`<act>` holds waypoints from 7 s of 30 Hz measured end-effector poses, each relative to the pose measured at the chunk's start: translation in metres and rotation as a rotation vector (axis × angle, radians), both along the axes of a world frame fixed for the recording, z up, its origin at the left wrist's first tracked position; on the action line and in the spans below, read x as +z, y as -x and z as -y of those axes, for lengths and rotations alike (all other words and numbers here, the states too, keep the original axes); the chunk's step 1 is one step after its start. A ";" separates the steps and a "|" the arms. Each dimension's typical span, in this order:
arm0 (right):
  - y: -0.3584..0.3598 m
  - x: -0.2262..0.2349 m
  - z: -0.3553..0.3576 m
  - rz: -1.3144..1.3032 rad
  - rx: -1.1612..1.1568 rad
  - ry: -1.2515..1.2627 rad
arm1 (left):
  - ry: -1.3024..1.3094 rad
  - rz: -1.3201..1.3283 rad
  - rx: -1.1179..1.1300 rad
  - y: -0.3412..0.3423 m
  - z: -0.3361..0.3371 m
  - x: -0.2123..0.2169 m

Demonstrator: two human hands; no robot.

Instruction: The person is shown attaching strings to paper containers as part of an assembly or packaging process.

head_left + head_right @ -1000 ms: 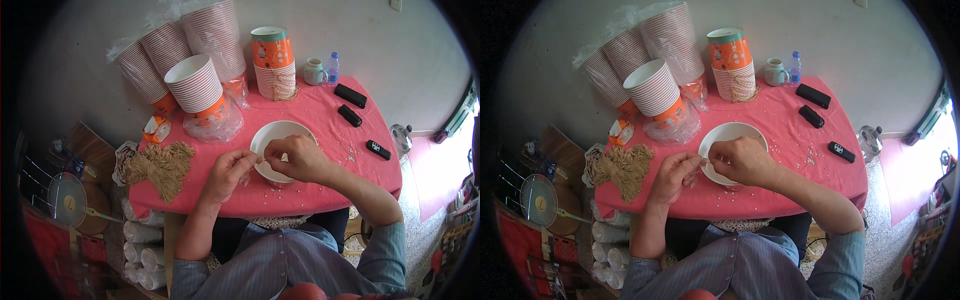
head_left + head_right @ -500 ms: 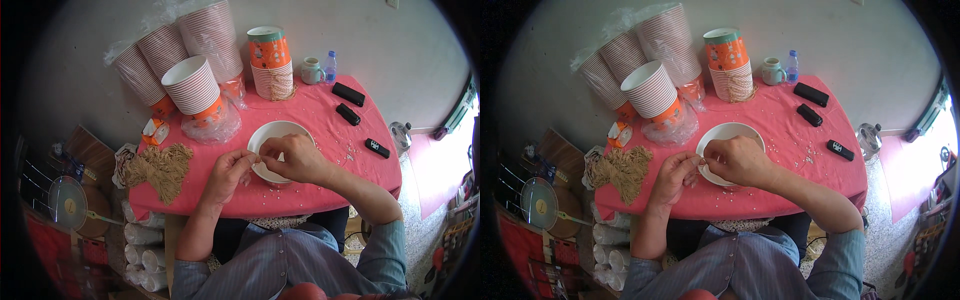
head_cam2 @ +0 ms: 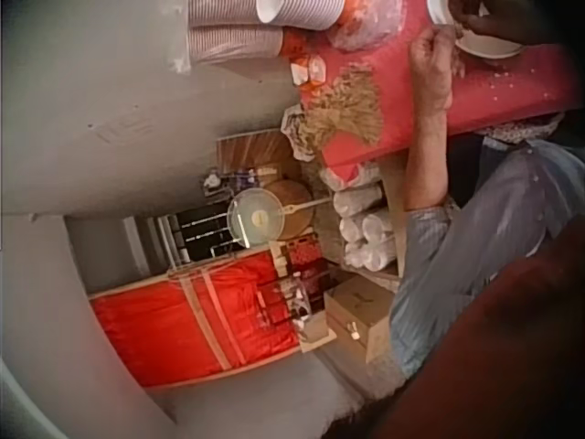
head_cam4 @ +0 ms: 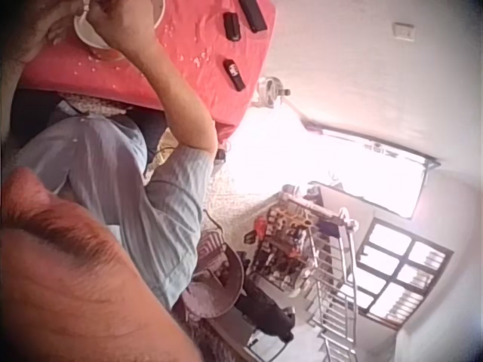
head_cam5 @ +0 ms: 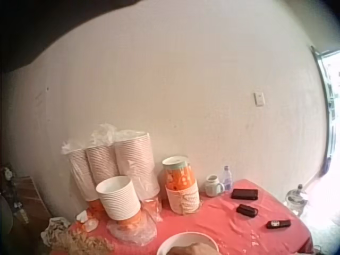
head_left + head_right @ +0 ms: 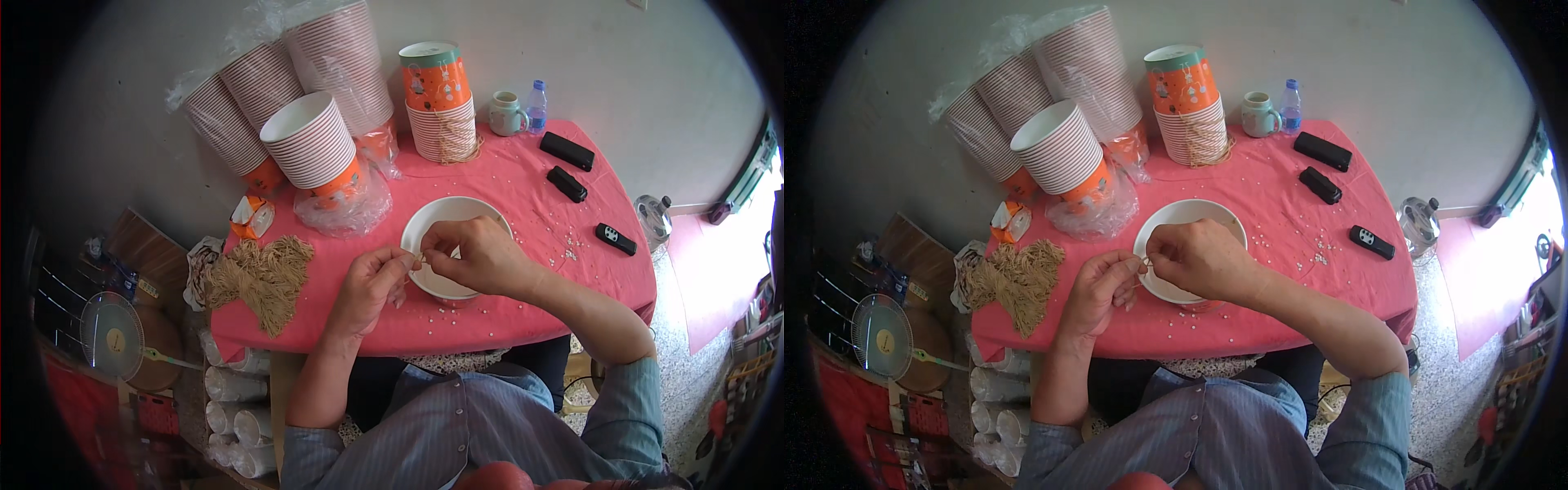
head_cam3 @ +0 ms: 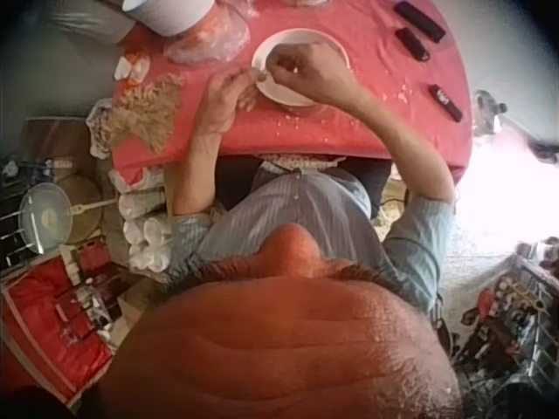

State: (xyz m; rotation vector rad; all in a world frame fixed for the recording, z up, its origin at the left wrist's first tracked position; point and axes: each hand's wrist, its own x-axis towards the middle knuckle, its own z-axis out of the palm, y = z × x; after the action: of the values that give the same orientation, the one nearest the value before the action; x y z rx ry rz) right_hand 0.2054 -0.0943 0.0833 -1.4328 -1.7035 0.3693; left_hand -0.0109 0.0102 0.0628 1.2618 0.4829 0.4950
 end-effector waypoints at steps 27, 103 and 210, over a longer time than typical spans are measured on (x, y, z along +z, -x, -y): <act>0.000 0.004 0.010 0.063 -0.020 -0.027 | -0.100 -0.071 0.117 -0.007 0.005 0.000; 0.002 -0.002 0.004 0.021 -0.020 0.056 | -0.219 -0.056 0.027 0.006 -0.004 0.017; -0.053 0.022 0.039 -0.705 0.157 0.117 | -1.127 0.039 0.258 -0.023 0.005 -0.067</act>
State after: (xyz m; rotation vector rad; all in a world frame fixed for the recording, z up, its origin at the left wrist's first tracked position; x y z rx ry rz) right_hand 0.2580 -0.1333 0.1057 -1.0633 -1.2216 0.9495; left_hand 0.0118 0.0054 -0.0040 2.2668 0.3215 1.0896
